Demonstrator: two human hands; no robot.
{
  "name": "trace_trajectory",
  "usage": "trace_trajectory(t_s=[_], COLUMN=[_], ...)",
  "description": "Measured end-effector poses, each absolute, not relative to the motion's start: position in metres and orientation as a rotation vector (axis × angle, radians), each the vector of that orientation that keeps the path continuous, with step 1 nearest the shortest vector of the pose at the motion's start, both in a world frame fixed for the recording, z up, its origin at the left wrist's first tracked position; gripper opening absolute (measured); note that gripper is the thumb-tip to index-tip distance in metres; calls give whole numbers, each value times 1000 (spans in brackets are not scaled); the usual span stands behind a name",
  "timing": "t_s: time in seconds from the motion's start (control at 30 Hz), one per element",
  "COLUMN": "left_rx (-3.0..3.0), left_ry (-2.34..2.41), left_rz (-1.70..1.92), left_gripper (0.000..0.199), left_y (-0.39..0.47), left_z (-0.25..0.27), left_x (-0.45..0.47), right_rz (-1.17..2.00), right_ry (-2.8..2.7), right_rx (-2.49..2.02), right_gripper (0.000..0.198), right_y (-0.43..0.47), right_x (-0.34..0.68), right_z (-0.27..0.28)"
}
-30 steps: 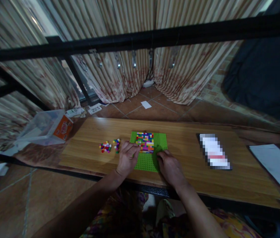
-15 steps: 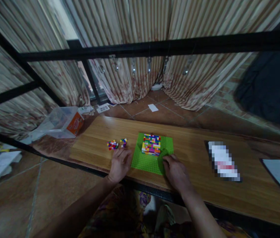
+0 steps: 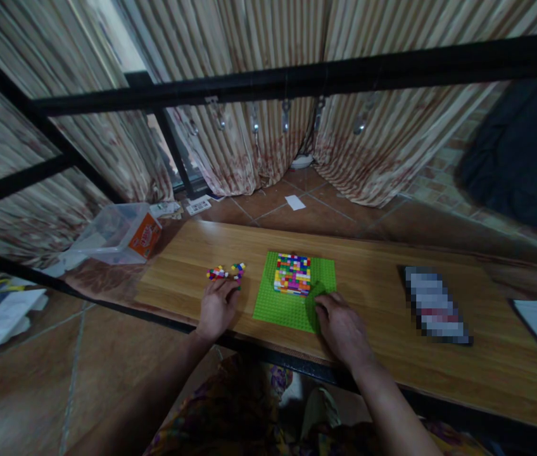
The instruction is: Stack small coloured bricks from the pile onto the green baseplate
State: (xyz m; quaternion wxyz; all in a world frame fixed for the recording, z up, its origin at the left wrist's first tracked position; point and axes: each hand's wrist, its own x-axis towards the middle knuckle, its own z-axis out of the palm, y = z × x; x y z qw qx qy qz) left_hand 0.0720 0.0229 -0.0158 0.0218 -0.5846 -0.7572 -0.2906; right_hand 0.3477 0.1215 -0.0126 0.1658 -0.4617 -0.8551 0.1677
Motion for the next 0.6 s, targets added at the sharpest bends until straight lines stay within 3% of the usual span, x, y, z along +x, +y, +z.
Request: trace_trajectory(t_s=[0.3,0.6], left_rx=[-1892,-2057], left_ry=[-2329,-2261], left_rz=[-791,-1163], left_gripper=[12,15], left_y=[28,54], left_z=[-11,19], left_x=[75,112], right_rz=[486,504], right_ry=[-2449,-2445], right_rx=[-1342,-1345], right_gripper=[25,24], right_y=[123,120], right_x=[347,344], right_z=[-14,-6])
